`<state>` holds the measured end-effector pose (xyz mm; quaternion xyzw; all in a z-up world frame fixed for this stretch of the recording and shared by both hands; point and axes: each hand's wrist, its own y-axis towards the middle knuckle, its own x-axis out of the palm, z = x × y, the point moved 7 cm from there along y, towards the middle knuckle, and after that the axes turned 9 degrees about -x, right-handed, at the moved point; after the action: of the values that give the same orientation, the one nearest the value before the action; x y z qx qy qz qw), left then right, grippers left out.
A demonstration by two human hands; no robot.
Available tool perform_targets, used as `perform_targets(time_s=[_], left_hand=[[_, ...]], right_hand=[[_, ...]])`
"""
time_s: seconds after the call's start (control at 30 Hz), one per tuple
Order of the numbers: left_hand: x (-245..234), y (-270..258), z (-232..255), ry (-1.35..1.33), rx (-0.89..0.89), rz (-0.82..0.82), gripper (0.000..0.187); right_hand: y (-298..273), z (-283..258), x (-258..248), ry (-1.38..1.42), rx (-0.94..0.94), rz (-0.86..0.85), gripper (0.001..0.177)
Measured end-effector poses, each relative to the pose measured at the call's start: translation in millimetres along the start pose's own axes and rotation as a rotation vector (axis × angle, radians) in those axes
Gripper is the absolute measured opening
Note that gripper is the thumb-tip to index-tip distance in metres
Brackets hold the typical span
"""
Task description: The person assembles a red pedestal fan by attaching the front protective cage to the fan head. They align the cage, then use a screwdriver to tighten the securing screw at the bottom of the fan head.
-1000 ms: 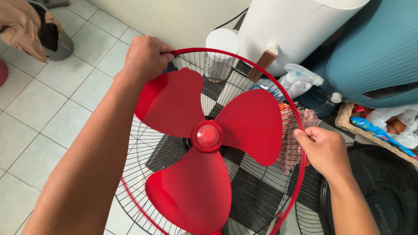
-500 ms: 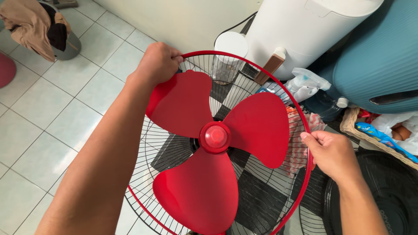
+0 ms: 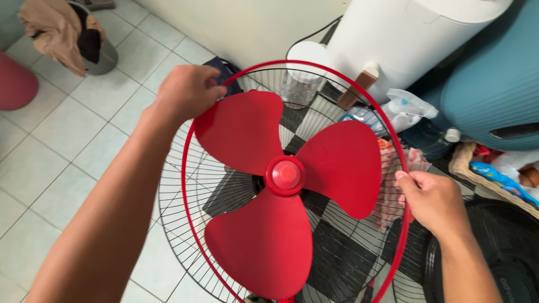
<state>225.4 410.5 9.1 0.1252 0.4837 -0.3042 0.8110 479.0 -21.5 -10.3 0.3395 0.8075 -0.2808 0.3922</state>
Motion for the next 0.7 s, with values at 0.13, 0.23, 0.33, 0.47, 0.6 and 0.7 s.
perform_targets(time_s=[0.13, 0.23, 0.33, 0.47, 0.6, 0.7], left_hand=[[-23, -49, -29, -0.012, -0.002, 0.159, 0.03], [-37, -94, -39, -0.06, -0.033, 0.385, 0.017], [-36, -133, -40, -0.124, -0.122, 0.461, 0.014], [-16, -182, -42, 0.042, -0.278, 0.296, 0.016], [11, -195, -44, 0.155, -0.367, 0.245, 0.026], [23, -188, -49, 0.246, -0.404, 0.24, 0.018]], right_hand=[[1, 11, 2, 0.006, 0.018, 0.009, 0.038], [2, 9, 1, -0.048, -0.071, 0.032, 0.038], [3, 14, 4, -0.003, -0.04, 0.038, 0.039], [3, 22, 5, -0.063, 0.016, 0.024, 0.041], [5, 28, 6, -0.074, -0.016, 0.03, 0.039], [9, 33, 11, 0.018, -0.012, 0.027, 0.039]])
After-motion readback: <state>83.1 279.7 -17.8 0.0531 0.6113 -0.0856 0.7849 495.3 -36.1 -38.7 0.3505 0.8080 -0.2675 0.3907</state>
